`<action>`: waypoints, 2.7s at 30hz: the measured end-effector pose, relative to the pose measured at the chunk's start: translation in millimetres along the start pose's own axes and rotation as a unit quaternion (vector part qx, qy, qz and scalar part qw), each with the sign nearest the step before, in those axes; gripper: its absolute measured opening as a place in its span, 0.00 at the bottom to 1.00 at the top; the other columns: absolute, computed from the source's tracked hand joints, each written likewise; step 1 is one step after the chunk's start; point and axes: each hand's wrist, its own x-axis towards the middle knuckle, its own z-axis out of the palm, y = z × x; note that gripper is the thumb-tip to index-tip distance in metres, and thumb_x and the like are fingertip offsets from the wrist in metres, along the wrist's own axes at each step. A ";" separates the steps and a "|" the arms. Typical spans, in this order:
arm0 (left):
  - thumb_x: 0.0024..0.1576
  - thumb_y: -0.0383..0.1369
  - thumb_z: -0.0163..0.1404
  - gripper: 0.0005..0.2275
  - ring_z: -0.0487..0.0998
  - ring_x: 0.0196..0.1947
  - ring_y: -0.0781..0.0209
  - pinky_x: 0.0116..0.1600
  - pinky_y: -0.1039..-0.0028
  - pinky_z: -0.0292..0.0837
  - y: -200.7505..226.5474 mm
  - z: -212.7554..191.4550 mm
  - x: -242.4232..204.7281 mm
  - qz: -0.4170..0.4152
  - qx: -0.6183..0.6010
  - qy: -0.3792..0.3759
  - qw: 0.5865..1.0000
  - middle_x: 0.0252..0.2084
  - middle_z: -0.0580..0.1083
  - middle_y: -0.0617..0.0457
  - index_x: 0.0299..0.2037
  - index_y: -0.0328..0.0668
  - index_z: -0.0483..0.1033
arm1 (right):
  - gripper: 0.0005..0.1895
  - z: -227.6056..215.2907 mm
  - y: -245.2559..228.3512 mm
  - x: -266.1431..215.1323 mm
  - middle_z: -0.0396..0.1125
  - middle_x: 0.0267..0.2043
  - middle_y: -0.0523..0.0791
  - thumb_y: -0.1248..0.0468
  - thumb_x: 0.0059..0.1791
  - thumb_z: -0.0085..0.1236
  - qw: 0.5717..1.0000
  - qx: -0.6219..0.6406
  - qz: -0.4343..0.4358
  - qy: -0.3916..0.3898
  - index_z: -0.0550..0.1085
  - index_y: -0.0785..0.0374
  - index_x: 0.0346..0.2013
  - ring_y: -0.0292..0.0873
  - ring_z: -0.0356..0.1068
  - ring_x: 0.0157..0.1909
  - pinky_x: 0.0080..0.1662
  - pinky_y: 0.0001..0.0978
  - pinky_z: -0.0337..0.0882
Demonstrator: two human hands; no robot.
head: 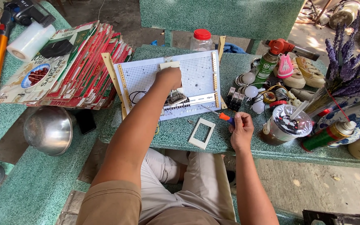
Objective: The person uses a screwdriver to tighten screws on a white electrical socket mounted on a breadboard. They manipulate wires and the socket, occasionally adjusting the position of the breadboard and the socket cover.
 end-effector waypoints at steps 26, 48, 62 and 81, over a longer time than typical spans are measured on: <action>0.59 0.24 0.47 0.10 0.78 0.18 0.59 0.19 0.79 0.72 -24.3 -1.7 -17.0 -0.046 -0.281 -0.050 0.957 0.33 0.79 0.43 0.45 0.34 0.82 | 0.04 -4.2 7.3 2.4 0.57 0.30 0.41 0.64 0.59 0.54 1.000 0.008 0.002 0.000 0.72 0.61 0.42 0.33 0.54 0.22 0.24 0.23 0.58; 0.49 0.25 0.52 0.08 0.82 0.29 0.36 0.33 0.51 0.80 -18.5 10.0 -9.8 0.035 -0.091 0.158 0.983 0.26 0.77 0.38 0.36 0.34 0.82 | 0.04 -6.8 7.2 1.1 0.62 0.34 0.44 0.64 0.59 0.53 0.999 0.031 -0.008 0.001 0.73 0.61 0.44 0.34 0.56 0.24 0.27 0.23 0.61; 0.51 0.25 0.61 0.19 0.73 0.59 0.49 0.69 0.58 0.59 -67.1 54.0 11.5 0.208 -0.104 0.517 0.824 0.47 0.77 0.49 0.55 0.44 0.77 | 0.07 108.8 -125.1 3.7 0.72 0.47 0.60 0.75 0.57 0.51 0.929 -0.149 -0.279 -0.190 0.76 0.73 0.46 0.50 0.76 0.35 0.36 0.40 0.79; 0.55 0.31 0.61 0.15 0.73 0.60 0.55 0.70 0.59 0.58 -67.4 65.2 23.2 0.201 -0.175 0.524 0.809 0.46 0.77 0.56 0.52 0.52 0.77 | 0.03 197.5 -121.8 30.9 0.73 0.41 0.48 0.71 0.56 0.56 0.794 -0.294 -0.441 -0.298 0.78 0.66 0.41 0.49 0.76 0.34 0.34 0.37 0.76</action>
